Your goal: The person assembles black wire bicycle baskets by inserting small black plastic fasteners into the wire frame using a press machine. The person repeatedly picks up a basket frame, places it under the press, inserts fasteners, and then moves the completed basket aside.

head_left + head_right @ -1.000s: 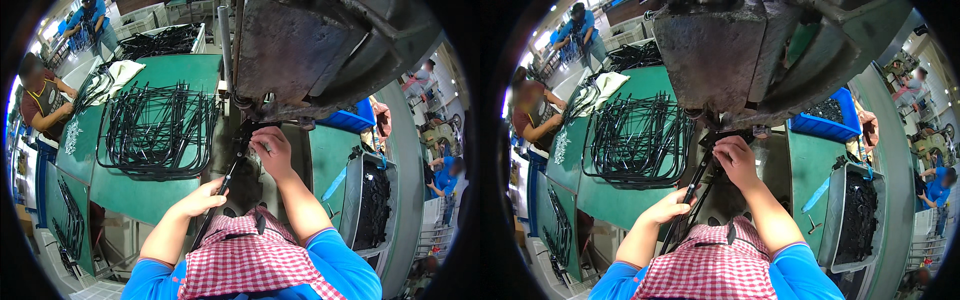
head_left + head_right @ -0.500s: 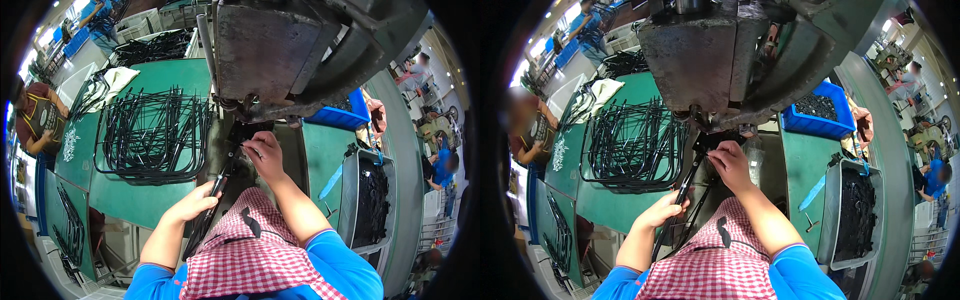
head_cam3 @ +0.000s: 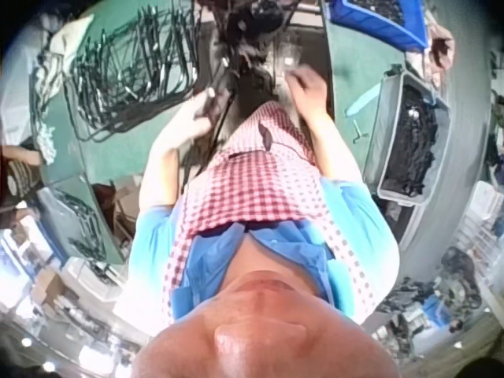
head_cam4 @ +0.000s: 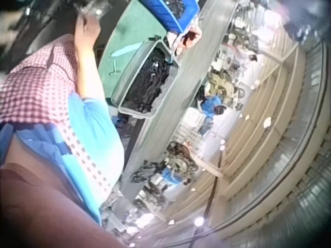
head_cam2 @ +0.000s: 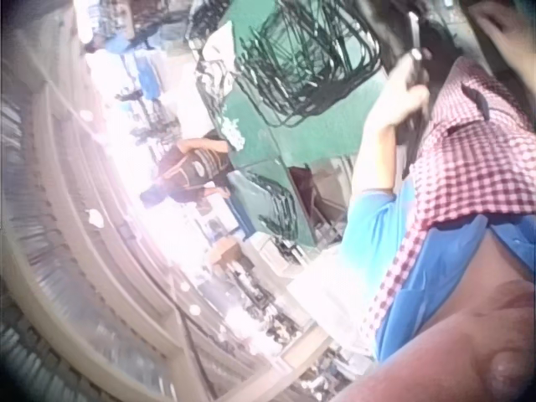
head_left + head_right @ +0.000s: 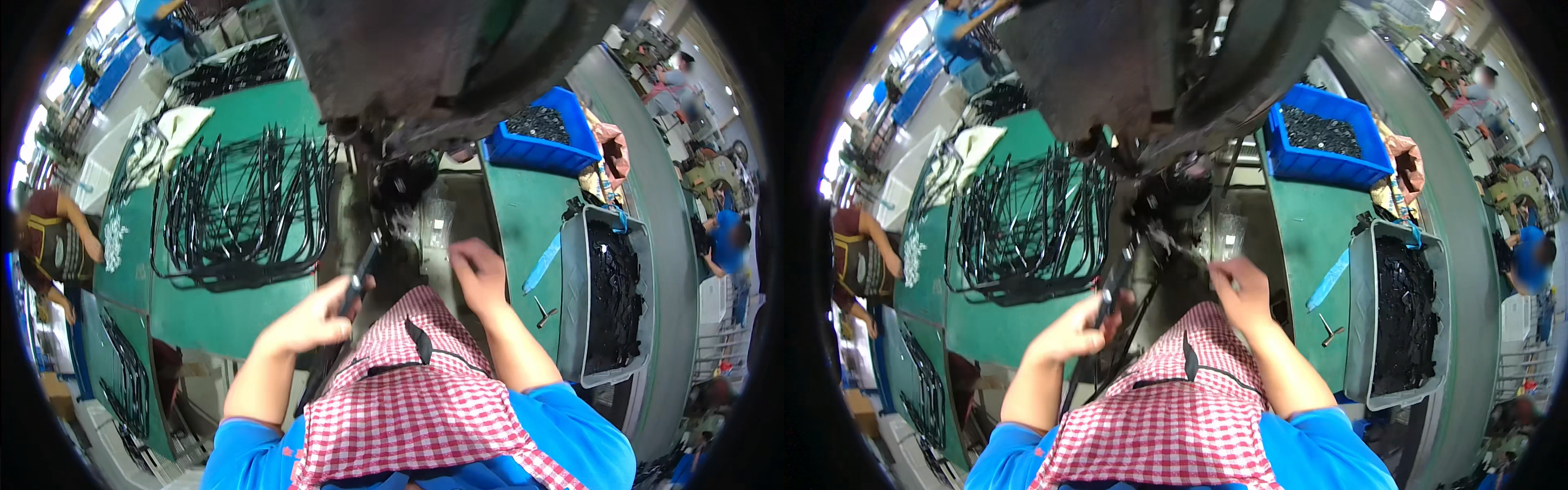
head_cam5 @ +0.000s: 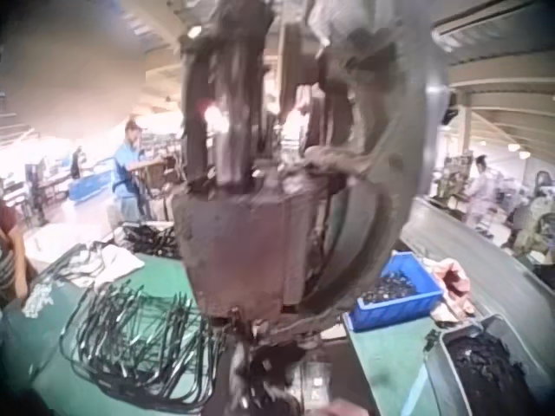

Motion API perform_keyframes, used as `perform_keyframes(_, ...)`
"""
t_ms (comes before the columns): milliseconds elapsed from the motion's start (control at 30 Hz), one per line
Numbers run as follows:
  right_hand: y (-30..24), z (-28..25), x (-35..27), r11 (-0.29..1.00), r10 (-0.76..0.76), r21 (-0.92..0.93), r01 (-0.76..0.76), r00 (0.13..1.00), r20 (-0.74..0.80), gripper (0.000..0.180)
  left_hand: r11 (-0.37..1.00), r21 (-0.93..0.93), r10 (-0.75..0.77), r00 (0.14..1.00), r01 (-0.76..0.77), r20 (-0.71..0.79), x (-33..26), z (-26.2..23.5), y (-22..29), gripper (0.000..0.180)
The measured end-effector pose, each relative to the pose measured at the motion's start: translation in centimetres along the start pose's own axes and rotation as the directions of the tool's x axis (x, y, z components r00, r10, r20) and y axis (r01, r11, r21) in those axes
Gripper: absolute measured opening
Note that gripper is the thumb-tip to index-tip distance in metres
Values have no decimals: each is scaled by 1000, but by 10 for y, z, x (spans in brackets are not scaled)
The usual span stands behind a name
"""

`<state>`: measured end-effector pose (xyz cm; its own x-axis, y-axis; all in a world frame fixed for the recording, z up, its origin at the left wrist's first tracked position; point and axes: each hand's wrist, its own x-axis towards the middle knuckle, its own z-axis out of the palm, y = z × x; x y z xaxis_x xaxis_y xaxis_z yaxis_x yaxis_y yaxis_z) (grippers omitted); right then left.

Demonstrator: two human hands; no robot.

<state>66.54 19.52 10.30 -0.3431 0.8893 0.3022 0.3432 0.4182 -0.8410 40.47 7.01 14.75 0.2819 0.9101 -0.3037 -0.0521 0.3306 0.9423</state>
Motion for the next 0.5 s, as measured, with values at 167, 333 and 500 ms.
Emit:
perform_keyframes(167, -5, -31, -70, 943, 276, 107, -314, 922, 273, 15, 993, -82, 102, 950, -81, 294, 1, 39, 42, 92)
perform_keyframes(333, -50, -44, -73, 937, -97, 346, -57, 905, 414, 35, 951, -38, 289, 842, -306, 456, 83, 81, 116, 87)
perform_keyframes(500, -80, -63, -86, 856, 269, 412, -313, 950, 161, 25, 793, -62, 576, 712, -606, 403, 178, 173, 159, 92)
